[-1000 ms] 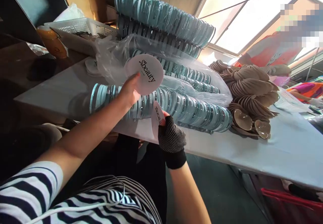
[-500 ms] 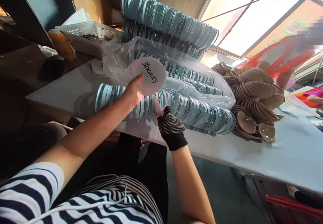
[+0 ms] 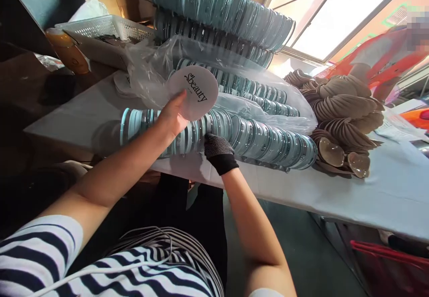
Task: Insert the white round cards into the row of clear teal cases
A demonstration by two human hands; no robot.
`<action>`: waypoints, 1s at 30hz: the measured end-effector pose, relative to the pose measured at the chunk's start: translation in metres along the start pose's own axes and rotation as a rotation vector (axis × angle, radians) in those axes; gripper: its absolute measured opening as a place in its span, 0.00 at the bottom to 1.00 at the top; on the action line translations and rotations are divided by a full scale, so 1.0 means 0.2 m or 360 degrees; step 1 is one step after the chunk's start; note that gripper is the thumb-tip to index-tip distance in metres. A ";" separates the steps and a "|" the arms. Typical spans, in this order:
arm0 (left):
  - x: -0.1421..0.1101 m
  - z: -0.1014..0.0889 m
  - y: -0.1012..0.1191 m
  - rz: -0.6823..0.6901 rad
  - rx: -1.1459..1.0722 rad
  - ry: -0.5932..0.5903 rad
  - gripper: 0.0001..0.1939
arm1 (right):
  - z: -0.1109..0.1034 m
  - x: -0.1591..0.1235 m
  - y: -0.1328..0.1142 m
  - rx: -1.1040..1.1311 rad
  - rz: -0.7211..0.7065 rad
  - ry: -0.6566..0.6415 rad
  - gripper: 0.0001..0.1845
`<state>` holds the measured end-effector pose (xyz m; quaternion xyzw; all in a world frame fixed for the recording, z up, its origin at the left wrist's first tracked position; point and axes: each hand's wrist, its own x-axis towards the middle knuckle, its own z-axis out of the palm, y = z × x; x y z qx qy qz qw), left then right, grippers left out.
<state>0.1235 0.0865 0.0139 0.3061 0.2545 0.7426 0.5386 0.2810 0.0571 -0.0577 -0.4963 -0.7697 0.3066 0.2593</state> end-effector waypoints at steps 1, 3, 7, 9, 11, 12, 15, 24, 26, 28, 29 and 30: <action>0.00 0.00 -0.01 0.0021 0.0008 0.0001 0.19 | -0.01 -0.01 0.03 0.0279 -0.0019 -0.0199 0.20; -0.01 0.02 -0.04 0.0062 0.0040 0.0003 0.20 | -0.05 -0.02 0.09 0.0722 -0.0055 -0.0397 0.26; -0.04 0.06 -0.09 0.0183 0.0166 0.0043 0.19 | -0.21 0.01 0.07 0.0694 -0.0165 0.0584 0.29; -0.07 0.09 -0.10 0.0255 0.0231 0.0038 0.18 | -0.28 0.04 -0.01 0.0294 -0.0290 0.1079 0.31; -0.10 0.10 -0.09 0.0315 0.0244 0.0063 0.17 | -0.29 0.05 -0.12 -0.0070 -0.0427 0.1194 0.33; -0.12 0.11 -0.08 0.0342 0.0229 0.0093 0.16 | -0.28 0.05 -0.17 -0.0217 -0.0492 0.1193 0.33; -0.18 0.12 -0.06 0.0338 0.0207 0.0130 0.14 | -0.18 0.03 -0.28 -0.0452 -0.0725 0.1224 0.28; -0.06 -0.03 0.18 0.0328 0.0193 0.0056 0.16 | -0.24 -0.42 -0.13 -0.0458 0.0002 0.1241 0.25; -0.02 -0.08 0.20 0.0308 0.0199 0.0028 0.19 | -0.19 -0.54 -0.10 -0.0607 0.0085 0.0891 0.25; -0.01 -0.11 0.20 0.0255 0.0185 -0.0009 0.21 | -0.10 -0.55 -0.12 -0.0731 0.0243 0.0621 0.25; -0.01 -0.11 0.19 0.0233 0.0180 -0.0026 0.21 | -0.05 -0.52 -0.14 -0.0769 0.0313 0.0528 0.25; -0.01 -0.12 0.18 0.0218 0.0177 -0.0039 0.22 | -0.01 -0.46 -0.17 -0.0789 0.0339 0.0457 0.24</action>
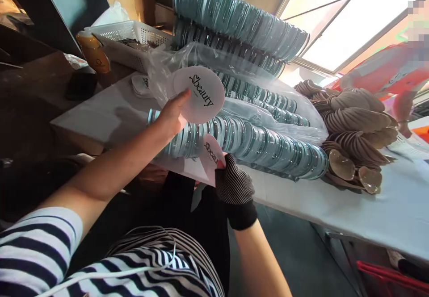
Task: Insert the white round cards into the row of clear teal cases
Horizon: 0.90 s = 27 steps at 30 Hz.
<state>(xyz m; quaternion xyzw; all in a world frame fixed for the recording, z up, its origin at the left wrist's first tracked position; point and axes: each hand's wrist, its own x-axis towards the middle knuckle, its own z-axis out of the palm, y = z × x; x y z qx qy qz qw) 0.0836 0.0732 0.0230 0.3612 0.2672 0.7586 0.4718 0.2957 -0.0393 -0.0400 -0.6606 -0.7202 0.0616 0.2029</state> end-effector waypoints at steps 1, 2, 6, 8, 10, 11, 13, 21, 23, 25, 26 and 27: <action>-0.01 0.00 -0.01 -0.0005 -0.0003 -0.0005 0.22 | 0.03 0.05 -0.06 -0.0006 -0.0034 -0.0047 0.23; -0.01 0.00 -0.01 -0.0005 -0.0006 -0.0002 0.22 | 0.05 0.10 -0.11 -0.0004 -0.0095 -0.0063 0.22; -0.03 0.02 0.00 -0.0006 -0.0061 0.0056 0.21 | 0.08 0.21 -0.20 0.0003 -0.0288 0.0050 0.17; -0.03 0.02 0.00 -0.0028 -0.0113 0.0078 0.20 | 0.06 0.21 -0.18 0.0056 -0.0254 0.0092 0.13; -0.03 0.02 -0.01 -0.0057 -0.0153 0.0083 0.18 | 0.05 0.20 -0.16 0.0148 -0.0227 0.0095 0.10; -0.03 0.02 -0.01 -0.0068 -0.0162 0.0081 0.17 | 0.06 0.21 -0.16 0.0188 -0.0254 0.0089 0.10; -0.03 0.02 -0.02 -0.0077 -0.0163 0.0075 0.16 | 0.08 0.26 -0.19 0.0179 -0.0327 0.0093 0.10; -0.02 0.00 -0.01 -0.0011 -0.0159 0.0069 0.14 | 0.17 0.36 -0.16 0.0670 -0.0496 -0.0557 0.15; -0.03 0.02 -0.03 0.0029 -0.0133 0.0089 0.15 | 0.16 0.38 -0.09 0.1368 -0.0458 -0.0909 0.17; -0.05 0.05 -0.04 0.0072 -0.0091 0.0122 0.15 | 0.13 0.43 -0.04 0.1814 -0.0377 -0.0640 0.21; -0.06 0.06 -0.05 0.0088 -0.0060 0.0137 0.15 | 0.10 0.46 -0.03 0.1881 -0.0350 -0.0304 0.22; -0.07 0.08 -0.05 0.0100 -0.0025 0.0152 0.15 | 0.07 0.49 -0.04 0.1832 -0.0335 0.0054 0.24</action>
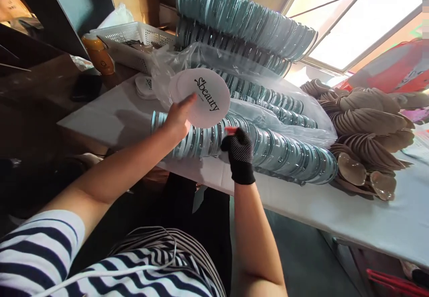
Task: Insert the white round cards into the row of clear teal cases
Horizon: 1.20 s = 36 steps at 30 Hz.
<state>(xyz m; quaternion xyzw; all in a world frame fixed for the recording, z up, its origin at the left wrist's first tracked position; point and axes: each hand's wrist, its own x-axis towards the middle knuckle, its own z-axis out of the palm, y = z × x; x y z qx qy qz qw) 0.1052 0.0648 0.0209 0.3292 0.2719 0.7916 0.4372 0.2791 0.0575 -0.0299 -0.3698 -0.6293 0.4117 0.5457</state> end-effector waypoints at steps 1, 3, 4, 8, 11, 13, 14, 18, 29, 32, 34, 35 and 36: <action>-0.01 0.01 0.00 0.0017 0.0036 0.0012 0.15 | 0.00 0.03 -0.03 -0.0159 -0.0173 0.0212 0.26; -0.04 0.03 0.02 0.0064 0.0086 0.0044 0.14 | 0.04 0.06 -0.11 -0.0596 -0.0530 0.0397 0.32; -0.05 0.04 0.03 0.0087 0.0095 0.0063 0.13 | 0.08 0.06 -0.14 -0.0831 -0.0689 0.0399 0.34; -0.12 0.05 0.06 0.0064 0.0068 0.0096 0.12 | 0.23 0.02 -0.21 -0.1240 -0.0997 0.0405 0.30; -0.15 0.04 0.11 -0.0002 0.0072 -0.0029 0.11 | 0.25 -0.01 -0.22 -0.1131 -0.0713 0.0617 0.29; -0.13 0.02 0.17 0.0014 0.0088 -0.0107 0.08 | 0.17 -0.08 -0.22 -0.1072 -0.0525 0.0836 0.31; -0.11 0.00 0.20 0.0031 0.0099 -0.0122 0.09 | 0.12 -0.14 -0.23 -0.1086 -0.0473 0.0876 0.32; 0.02 -0.12 0.29 0.0012 0.0105 -0.0093 0.19 | -0.03 -0.48 -0.23 -0.1428 -0.0232 0.0401 0.29; 0.08 -0.20 0.26 -0.0137 -0.0050 -0.0054 0.18 | 0.36 -0.32 -0.14 -0.1628 0.0002 -0.0231 0.23; 0.08 -0.20 0.27 -0.0166 -0.0098 -0.0004 0.17 | 0.35 -0.32 -0.07 -0.1544 0.0010 -0.0081 0.20; 0.08 -0.19 0.27 -0.0175 -0.0130 0.0030 0.19 | 0.34 -0.32 -0.04 -0.1488 -0.0006 0.0017 0.17; 0.08 -0.19 0.27 -0.0176 -0.0137 0.0040 0.20 | 0.34 -0.32 -0.04 -0.1489 -0.0033 0.0007 0.15; 0.08 -0.19 0.27 -0.0177 -0.0136 0.0043 0.20 | 0.35 -0.31 -0.04 -0.1518 -0.0069 -0.0029 0.14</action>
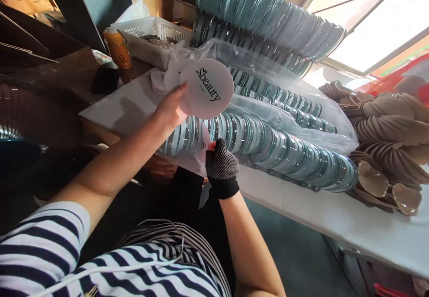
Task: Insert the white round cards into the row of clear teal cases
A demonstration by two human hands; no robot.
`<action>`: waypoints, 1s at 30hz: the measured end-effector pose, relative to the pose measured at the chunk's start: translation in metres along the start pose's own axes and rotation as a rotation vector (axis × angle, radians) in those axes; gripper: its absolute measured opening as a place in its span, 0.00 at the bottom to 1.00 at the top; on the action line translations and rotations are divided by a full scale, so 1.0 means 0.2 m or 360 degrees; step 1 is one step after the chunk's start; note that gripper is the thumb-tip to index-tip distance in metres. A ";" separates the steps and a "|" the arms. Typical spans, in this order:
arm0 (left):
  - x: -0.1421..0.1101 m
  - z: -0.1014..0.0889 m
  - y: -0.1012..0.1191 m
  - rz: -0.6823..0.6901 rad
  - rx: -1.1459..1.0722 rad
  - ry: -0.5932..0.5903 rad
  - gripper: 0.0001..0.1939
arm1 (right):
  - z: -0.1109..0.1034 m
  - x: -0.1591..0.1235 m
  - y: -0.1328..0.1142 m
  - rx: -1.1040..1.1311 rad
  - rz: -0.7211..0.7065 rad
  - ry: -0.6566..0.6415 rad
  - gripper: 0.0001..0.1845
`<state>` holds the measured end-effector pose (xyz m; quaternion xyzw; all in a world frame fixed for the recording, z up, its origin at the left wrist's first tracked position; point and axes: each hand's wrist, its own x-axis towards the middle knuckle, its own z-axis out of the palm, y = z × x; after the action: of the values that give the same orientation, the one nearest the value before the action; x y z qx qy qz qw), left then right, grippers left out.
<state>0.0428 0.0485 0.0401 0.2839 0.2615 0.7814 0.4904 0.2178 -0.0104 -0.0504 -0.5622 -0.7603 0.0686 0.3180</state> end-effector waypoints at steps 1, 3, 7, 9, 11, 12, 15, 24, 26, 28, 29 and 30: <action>0.00 0.00 0.00 0.0001 0.0006 0.0001 0.20 | 0.00 0.01 -0.01 -0.0060 -0.0051 -0.0031 0.14; 0.00 0.00 0.00 0.0002 0.0024 -0.0004 0.20 | 0.00 0.05 -0.05 -0.0234 -0.0155 -0.0108 0.16; -0.01 0.00 0.01 0.0017 0.0013 -0.0032 0.22 | 0.00 0.09 -0.06 -0.0193 -0.0257 -0.0272 0.18; -0.02 0.00 0.01 0.0036 -0.0004 -0.0028 0.21 | 0.01 0.09 -0.02 0.0336 -0.0187 -0.0583 0.17; -0.03 0.00 0.00 0.0060 -0.0006 -0.0006 0.21 | 0.02 0.08 0.04 0.0975 -0.0129 -0.0977 0.23; -0.03 0.01 -0.01 0.0077 -0.0003 0.0002 0.22 | 0.02 0.08 0.07 0.1266 -0.0118 -0.1139 0.26; -0.04 0.02 -0.05 0.0164 0.0000 -0.0001 0.24 | -0.01 0.12 0.12 0.1550 -0.0097 -0.1087 0.28; -0.08 0.05 -0.08 0.0368 0.0105 0.0053 0.18 | -0.26 0.35 -0.08 0.0290 -0.0449 0.0608 0.33; -0.11 0.07 -0.07 0.0355 0.0081 0.0076 0.14 | -0.25 0.33 -0.15 0.0105 -0.0600 0.0609 0.31; -0.14 0.09 -0.05 0.0314 0.0067 0.0044 0.11 | -0.24 0.32 -0.19 0.0101 -0.0558 0.0593 0.28; -0.16 0.10 -0.04 0.0298 0.0050 0.0017 0.11 | -0.24 0.33 -0.19 0.0170 -0.0421 0.0647 0.28; -0.16 0.11 -0.01 0.0282 0.0030 -0.0002 0.11 | -0.26 0.34 -0.17 0.0268 -0.0231 0.0761 0.29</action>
<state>0.0712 0.0226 0.0478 0.3111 0.2424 0.8190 0.4167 0.2083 0.0251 0.0338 -0.4781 -0.6934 -0.0263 0.5384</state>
